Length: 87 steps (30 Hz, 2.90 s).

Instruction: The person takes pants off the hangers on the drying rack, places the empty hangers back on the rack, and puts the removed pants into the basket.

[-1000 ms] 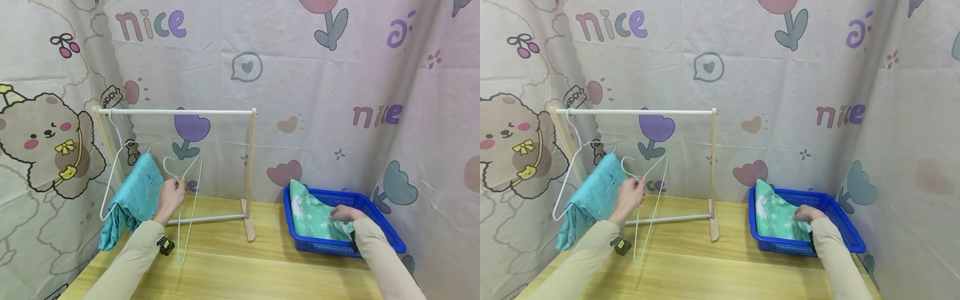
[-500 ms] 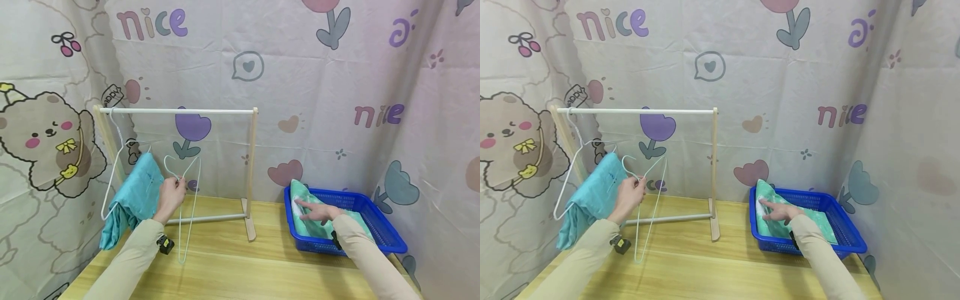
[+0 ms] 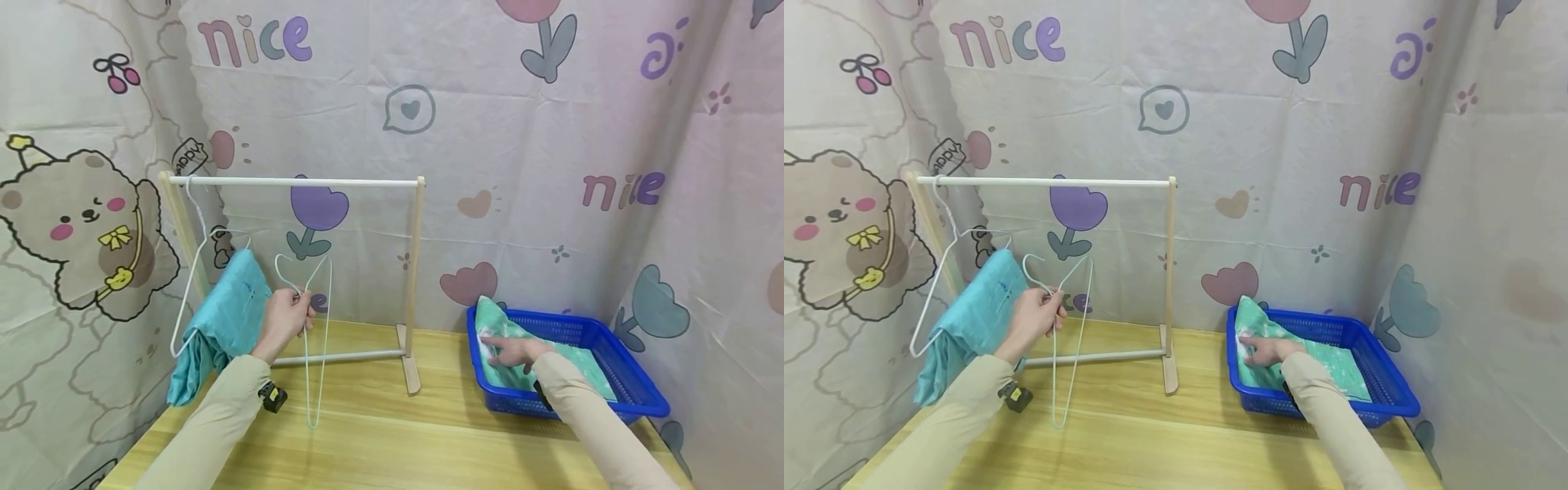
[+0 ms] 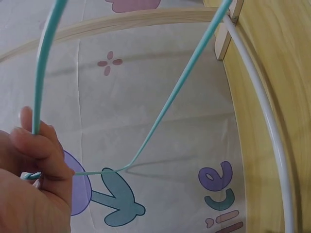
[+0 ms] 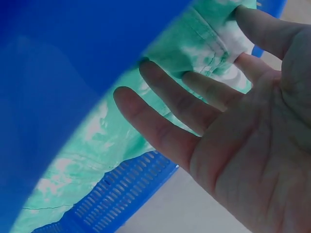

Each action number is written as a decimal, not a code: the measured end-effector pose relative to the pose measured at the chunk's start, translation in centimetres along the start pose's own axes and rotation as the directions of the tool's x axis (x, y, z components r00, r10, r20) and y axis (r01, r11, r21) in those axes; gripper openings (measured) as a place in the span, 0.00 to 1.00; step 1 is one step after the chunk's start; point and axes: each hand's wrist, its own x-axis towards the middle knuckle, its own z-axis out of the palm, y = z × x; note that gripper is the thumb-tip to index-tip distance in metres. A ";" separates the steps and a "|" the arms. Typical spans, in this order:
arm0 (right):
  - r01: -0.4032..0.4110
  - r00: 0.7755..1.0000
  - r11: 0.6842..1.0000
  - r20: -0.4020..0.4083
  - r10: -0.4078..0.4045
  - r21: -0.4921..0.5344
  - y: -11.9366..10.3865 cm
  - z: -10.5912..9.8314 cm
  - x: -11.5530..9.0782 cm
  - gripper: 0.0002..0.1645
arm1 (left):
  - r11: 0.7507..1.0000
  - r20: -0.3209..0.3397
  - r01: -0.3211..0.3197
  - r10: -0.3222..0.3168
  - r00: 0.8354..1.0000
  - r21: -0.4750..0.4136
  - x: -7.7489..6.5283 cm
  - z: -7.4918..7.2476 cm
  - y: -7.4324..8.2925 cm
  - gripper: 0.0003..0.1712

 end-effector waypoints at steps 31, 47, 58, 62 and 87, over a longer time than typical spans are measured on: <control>0.370 0.670 0.913 -0.630 -0.392 -0.175 -11.1 0.7 5.2 0.19 | 0.999 0.078 -0.042 0.043 0.996 -0.017 1.2 -1.2 3.0 0.21; 0.455 0.610 0.891 -0.728 -0.312 -0.001 -17.1 -0.6 5.8 0.13 | 0.999 0.036 -0.036 0.036 0.999 -0.004 1.4 -1.6 4.1 0.20; 0.476 0.705 0.866 -0.655 -0.273 0.152 -17.8 -0.8 5.7 0.18 | 0.987 -0.021 -0.085 0.089 0.996 0.138 1.5 -2.5 5.0 0.21; 0.446 0.702 0.888 -0.659 -0.271 0.110 -17.5 -0.4 5.9 0.15 | 0.986 -0.026 -0.101 0.105 0.994 0.133 1.7 -3.2 5.5 0.21; 0.465 0.659 0.883 -0.692 -0.296 0.064 -17.2 0.0 6.7 0.13 | 0.845 0.088 0.087 -0.047 0.995 -0.527 4.0 -4.9 12.8 0.24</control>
